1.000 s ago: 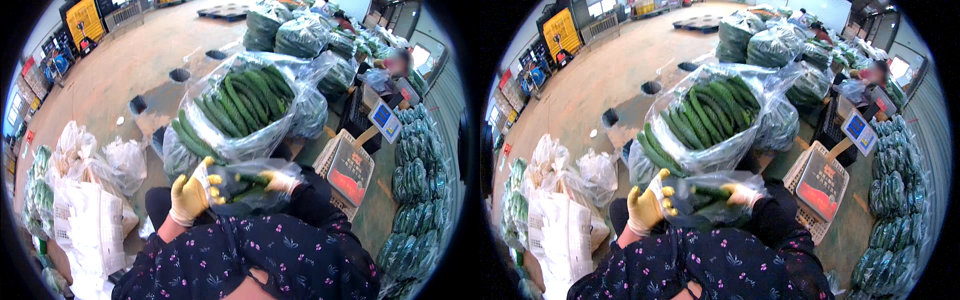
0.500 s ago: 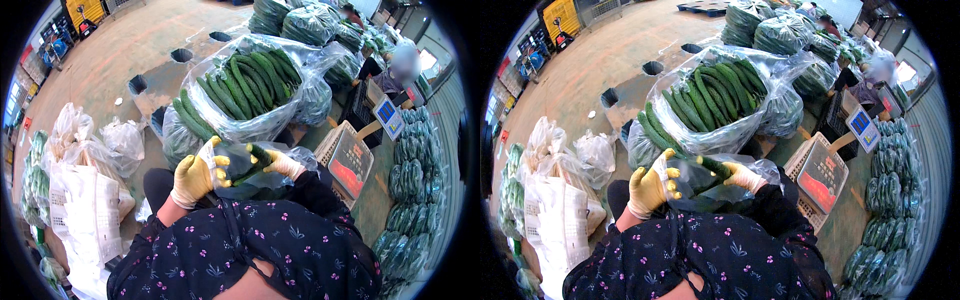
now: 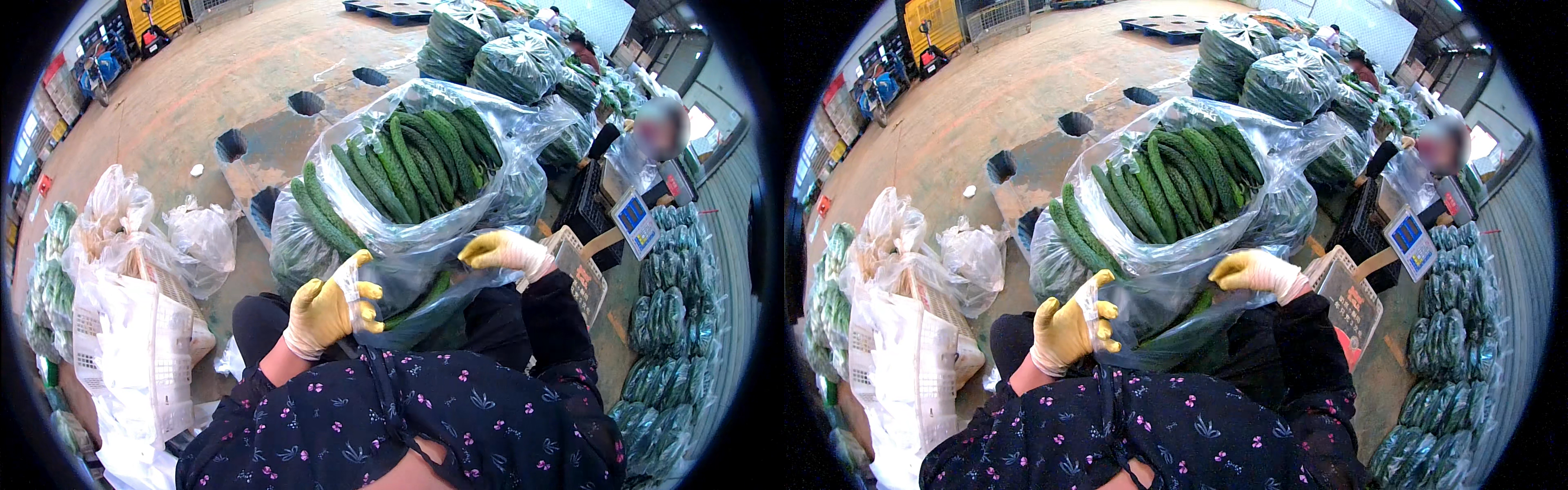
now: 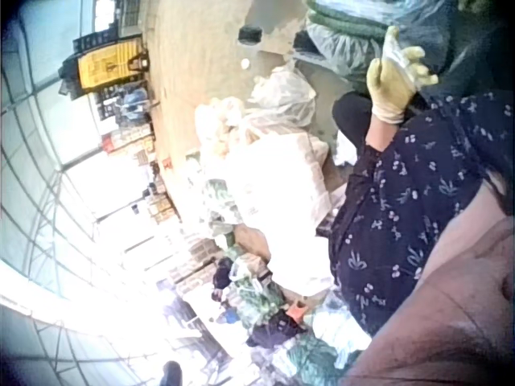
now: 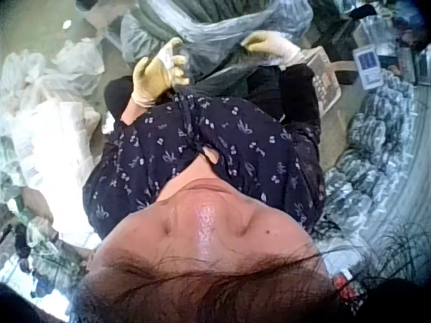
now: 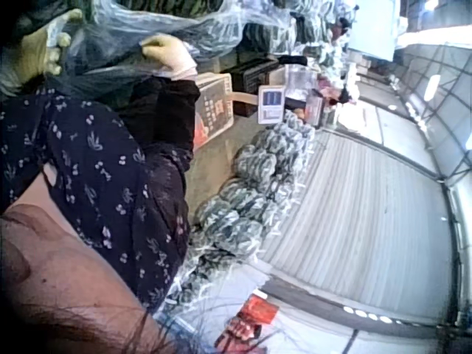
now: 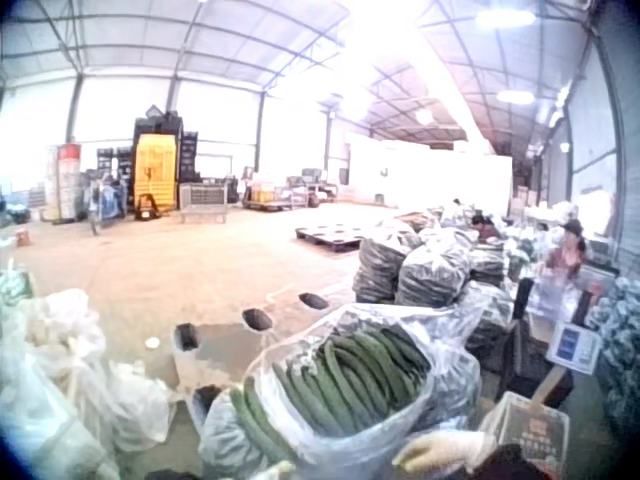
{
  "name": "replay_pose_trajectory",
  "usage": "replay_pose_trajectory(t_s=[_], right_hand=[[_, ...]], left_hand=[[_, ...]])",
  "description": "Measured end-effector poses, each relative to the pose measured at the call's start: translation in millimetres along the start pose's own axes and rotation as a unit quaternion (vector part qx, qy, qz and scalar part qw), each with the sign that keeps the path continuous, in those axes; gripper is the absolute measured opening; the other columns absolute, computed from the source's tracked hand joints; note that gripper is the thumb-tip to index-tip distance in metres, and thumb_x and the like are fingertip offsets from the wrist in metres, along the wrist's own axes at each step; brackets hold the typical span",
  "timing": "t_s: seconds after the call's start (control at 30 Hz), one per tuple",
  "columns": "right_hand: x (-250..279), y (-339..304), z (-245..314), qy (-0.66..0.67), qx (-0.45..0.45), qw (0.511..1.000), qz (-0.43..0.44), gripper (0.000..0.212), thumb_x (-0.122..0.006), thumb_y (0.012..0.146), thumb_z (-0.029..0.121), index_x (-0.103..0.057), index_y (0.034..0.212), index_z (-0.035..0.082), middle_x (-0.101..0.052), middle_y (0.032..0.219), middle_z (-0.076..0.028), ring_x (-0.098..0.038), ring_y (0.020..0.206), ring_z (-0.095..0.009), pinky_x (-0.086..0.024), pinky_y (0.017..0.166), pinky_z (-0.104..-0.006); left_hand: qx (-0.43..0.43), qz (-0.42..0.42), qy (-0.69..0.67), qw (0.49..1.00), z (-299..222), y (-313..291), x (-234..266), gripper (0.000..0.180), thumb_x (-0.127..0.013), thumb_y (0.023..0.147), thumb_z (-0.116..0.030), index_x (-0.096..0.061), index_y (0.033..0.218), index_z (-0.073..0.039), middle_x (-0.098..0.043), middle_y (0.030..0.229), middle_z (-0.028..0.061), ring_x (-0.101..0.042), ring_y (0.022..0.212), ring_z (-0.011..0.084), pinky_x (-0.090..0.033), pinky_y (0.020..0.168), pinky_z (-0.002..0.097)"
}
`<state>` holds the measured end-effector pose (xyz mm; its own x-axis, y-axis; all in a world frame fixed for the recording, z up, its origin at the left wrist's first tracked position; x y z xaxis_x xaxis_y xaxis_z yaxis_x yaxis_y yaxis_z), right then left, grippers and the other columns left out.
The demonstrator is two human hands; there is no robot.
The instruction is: The person sorts cucumbers by hand, weighing them on a digital scale and packing them into plastic bags. They move cucumbers from a large bulk bag into smaller individual bags, ensuring the weight is correct before tying the bags shut.
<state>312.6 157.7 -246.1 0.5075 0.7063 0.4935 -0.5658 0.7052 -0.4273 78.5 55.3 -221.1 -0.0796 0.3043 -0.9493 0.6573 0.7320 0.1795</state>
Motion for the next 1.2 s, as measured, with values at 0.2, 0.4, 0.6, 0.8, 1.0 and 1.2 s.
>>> replay_pose_trajectory(t_s=[0.2, 0.4, 0.6, 0.8, 1.0, 1.2], right_hand=[[38, 71, 79, 0.009, 0.093, 0.971, -0.222, 0.026, -0.064, 0.083, 0.008, -0.063, 0.109, 0.001, -0.067, 0.098, -0.006, -0.061, 0.09, -0.012, -0.048, 0.082, -0.0259], [-8, 165, 49, -0.239, -0.13, 0.932, -0.239, 0.064, -0.077, 0.068, 0.034, -0.052, 0.116, 0.0, -0.062, 0.108, -0.021, -0.061, 0.104, -0.032, -0.049, 0.087, -0.0384], [-47, 186, 58, -0.297, -0.108, 0.914, -0.254, 0.071, -0.071, 0.074, 0.024, -0.036, 0.13, 0.0, -0.058, 0.11, -0.02, -0.062, 0.098, -0.034, -0.05, 0.083, -0.0424], [-39, 195, 62, -0.177, -0.045, 0.945, -0.27, 0.06, -0.069, 0.07, 0.014, -0.048, 0.125, 0.006, -0.062, 0.103, -0.02, -0.062, 0.095, -0.035, -0.05, 0.08, -0.0428], [-15, 177, 35, 0.376, 0.072, 0.908, -0.17, 0.041, -0.073, 0.07, 0.005, -0.056, 0.107, 0.001, -0.064, 0.086, -0.006, -0.057, 0.065, -0.011, -0.046, 0.059, -0.0248], [-6, 119, 47, 0.405, 0.124, 0.894, -0.147, 0.047, -0.071, 0.072, 0.007, -0.052, 0.115, 0.0, -0.065, 0.097, -0.007, -0.06, 0.08, -0.012, -0.046, 0.072, -0.0238]], left_hand=[[0.064, 0.064, 0.006, 0.996, 10, 12, -6, 0.099, -0.068, 0.074, -0.045, -0.011, 0.146, -0.011, -0.051, 0.121, 0.0263, -0.062, 0.096, 0.034, -0.047, 0.087, 0.0561], [0.056, 0.074, -0.004, 0.996, 3, 10, 4, 0.102, -0.069, 0.072, -0.046, -0.01, 0.147, -0.011, -0.051, 0.121, 0.0262, -0.061, 0.095, 0.0345, -0.048, 0.087, 0.0548], [0.063, 0.075, -0.023, 0.995, 1, 7, 5, 0.101, -0.068, 0.073, -0.043, -0.008, 0.148, -0.011, -0.05, 0.121, 0.0275, -0.061, 0.097, 0.035, -0.047, 0.088, 0.0537], [0.059, 0.076, -0.02, 0.995, 1, 8, 6, 0.101, -0.069, 0.073, -0.044, -0.009, 0.147, -0.012, -0.05, 0.122, 0.0265, -0.06, 0.098, 0.0353, -0.047, 0.088, 0.0529], [0.053, 0.072, -0.019, 0.996, -2, 6, 11, 0.1, -0.07, 0.073, -0.044, -0.01, 0.147, -0.012, -0.05, 0.123, 0.026, -0.06, 0.1, 0.0358, -0.047, 0.088, 0.0543], [0.041, 0.063, -0.003, 0.997, -3, 5, 11, 0.1, -0.069, 0.073, -0.047, -0.01, 0.147, -0.012, -0.052, 0.121, 0.0257, -0.062, 0.096, 0.0357, -0.049, 0.085, 0.0546]])
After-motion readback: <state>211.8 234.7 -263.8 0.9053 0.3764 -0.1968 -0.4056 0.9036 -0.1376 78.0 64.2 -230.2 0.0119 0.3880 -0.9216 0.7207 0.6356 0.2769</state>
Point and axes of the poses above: each hand's wrist, its own y-axis towards the middle knuckle, its own x-axis out of the back of the hand, z = x × y, the point moved 10 cm from there along y, towards the middle knuckle
